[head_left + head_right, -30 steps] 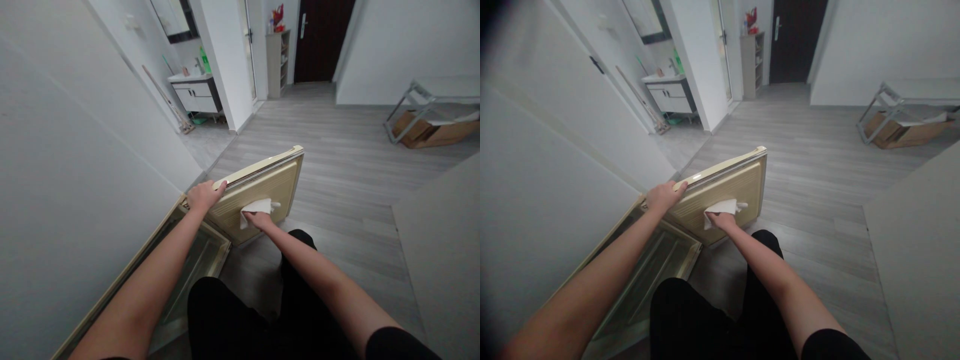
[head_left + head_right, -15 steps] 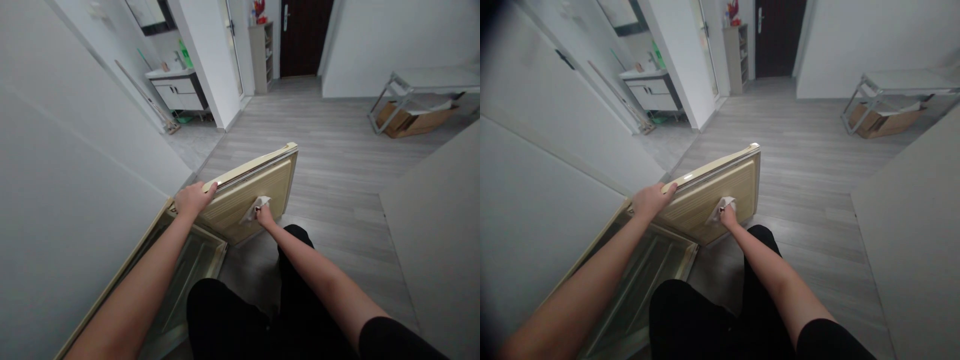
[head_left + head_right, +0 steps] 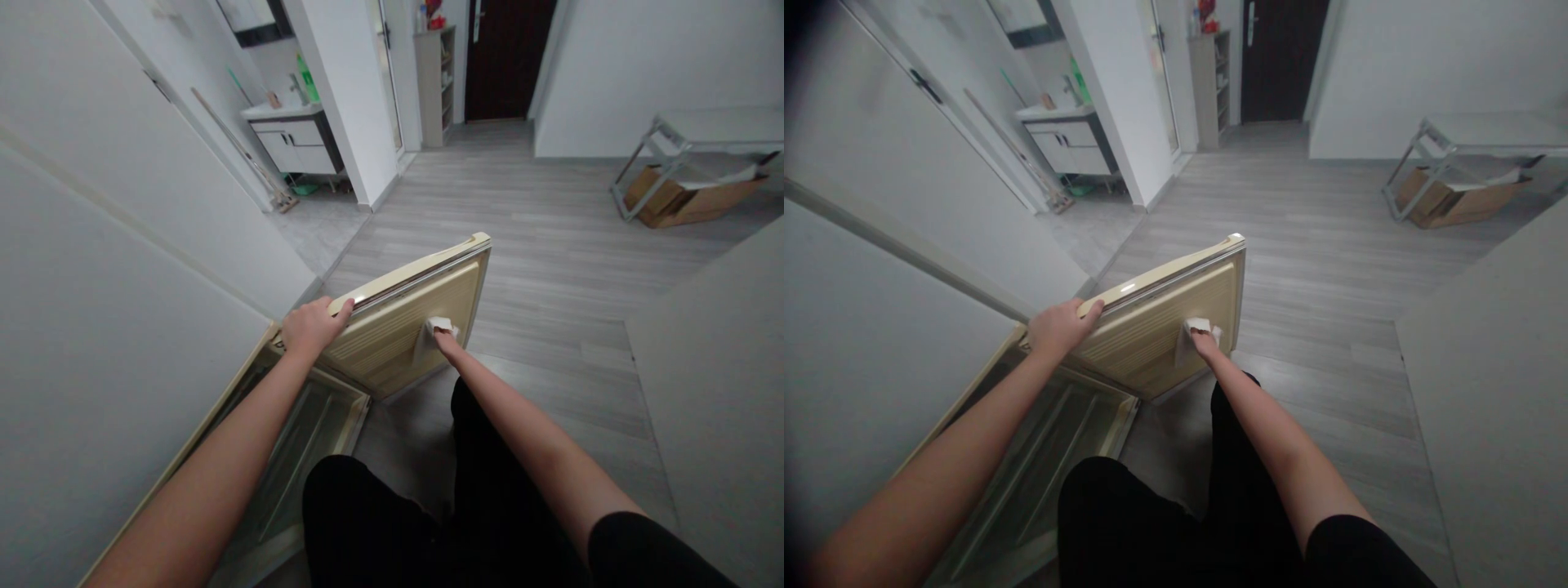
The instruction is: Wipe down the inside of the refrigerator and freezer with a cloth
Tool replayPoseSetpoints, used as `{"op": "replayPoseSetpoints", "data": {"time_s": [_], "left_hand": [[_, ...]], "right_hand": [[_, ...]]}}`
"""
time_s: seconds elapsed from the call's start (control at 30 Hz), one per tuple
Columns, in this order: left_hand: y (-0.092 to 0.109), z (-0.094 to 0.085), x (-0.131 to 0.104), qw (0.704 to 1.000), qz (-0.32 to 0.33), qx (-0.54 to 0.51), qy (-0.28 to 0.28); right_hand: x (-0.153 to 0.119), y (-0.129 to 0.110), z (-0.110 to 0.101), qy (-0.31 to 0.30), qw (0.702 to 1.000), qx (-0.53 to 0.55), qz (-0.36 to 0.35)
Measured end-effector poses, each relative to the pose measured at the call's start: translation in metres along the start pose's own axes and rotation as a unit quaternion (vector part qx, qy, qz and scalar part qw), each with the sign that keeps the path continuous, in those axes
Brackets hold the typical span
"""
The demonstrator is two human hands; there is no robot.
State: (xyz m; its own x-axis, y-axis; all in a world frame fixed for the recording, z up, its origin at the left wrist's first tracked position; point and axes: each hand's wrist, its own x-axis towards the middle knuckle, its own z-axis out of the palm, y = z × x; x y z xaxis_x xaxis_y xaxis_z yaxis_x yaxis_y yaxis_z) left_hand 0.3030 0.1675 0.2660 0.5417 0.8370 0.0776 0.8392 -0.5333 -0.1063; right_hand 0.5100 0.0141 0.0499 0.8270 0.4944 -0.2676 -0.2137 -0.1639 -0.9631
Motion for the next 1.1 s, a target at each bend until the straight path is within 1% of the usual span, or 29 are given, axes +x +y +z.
{"op": "replayPoseSetpoints", "data": {"time_s": [0.13,0.2,0.27,0.33,0.4,0.47,0.5,0.57,0.6,0.67,0.77,0.87,0.97,1.03,1.1], "left_hand": [[0.001,0.000,0.000,1.000,-0.005,-0.004,0.004],[0.002,-0.001,0.000,1.000,-0.012,-0.009,0.003],[0.003,-0.002,0.000,1.000,-0.017,-0.012,0.001],[0.004,-0.003,0.001,1.000,-0.020,-0.014,-0.001],[0.004,-0.002,0.002,1.000,-0.022,-0.016,-0.001],[0.004,-0.001,0.002,1.000,-0.024,-0.017,0.003],[0.004,-0.001,0.003,1.000,-0.025,-0.017,0.004],[0.004,0.000,0.003,0.999,-0.026,-0.017,0.006],[0.004,0.001,0.004,0.999,-0.027,-0.017,0.005],[0.004,0.001,0.005,0.999,-0.031,-0.017,0.004],[0.005,0.000,0.007,0.999,-0.040,-0.016,0.001],[0.007,0.000,0.009,0.998,-0.054,-0.019,-0.002],[0.008,0.000,0.012,0.998,-0.065,-0.023,0.006],[0.008,0.001,0.013,0.997,-0.073,-0.024,0.008],[0.009,0.000,0.014,0.997,-0.079,-0.025,0.004]], "right_hand": [[-0.010,0.005,0.015,0.045,0.998,0.018,0.041],[-0.006,0.002,0.014,0.067,0.997,0.031,0.028],[0.006,-0.008,0.006,0.086,0.996,0.036,0.000],[0.024,-0.022,-0.008,0.091,0.994,0.037,-0.038],[0.044,-0.037,-0.024,0.075,0.993,0.045,-0.083],[0.060,-0.049,-0.034,0.059,0.990,0.055,-0.117],[0.065,-0.053,-0.035,0.063,0.990,0.057,-0.110],[0.068,-0.057,-0.028,0.095,0.992,0.057,-0.054],[0.067,-0.057,-0.020,0.116,0.991,0.057,-0.018],[0.060,-0.054,0.006,0.146,0.987,0.055,0.040],[0.036,-0.048,0.061,0.142,0.984,0.047,0.098],[-0.008,-0.038,0.127,0.101,0.981,0.037,0.160],[-0.068,-0.024,0.187,0.052,0.981,0.017,0.186],[-0.104,-0.014,0.215,0.016,0.983,0.001,0.183],[-0.129,-0.005,0.232,-0.035,0.990,-0.008,0.136]]}}
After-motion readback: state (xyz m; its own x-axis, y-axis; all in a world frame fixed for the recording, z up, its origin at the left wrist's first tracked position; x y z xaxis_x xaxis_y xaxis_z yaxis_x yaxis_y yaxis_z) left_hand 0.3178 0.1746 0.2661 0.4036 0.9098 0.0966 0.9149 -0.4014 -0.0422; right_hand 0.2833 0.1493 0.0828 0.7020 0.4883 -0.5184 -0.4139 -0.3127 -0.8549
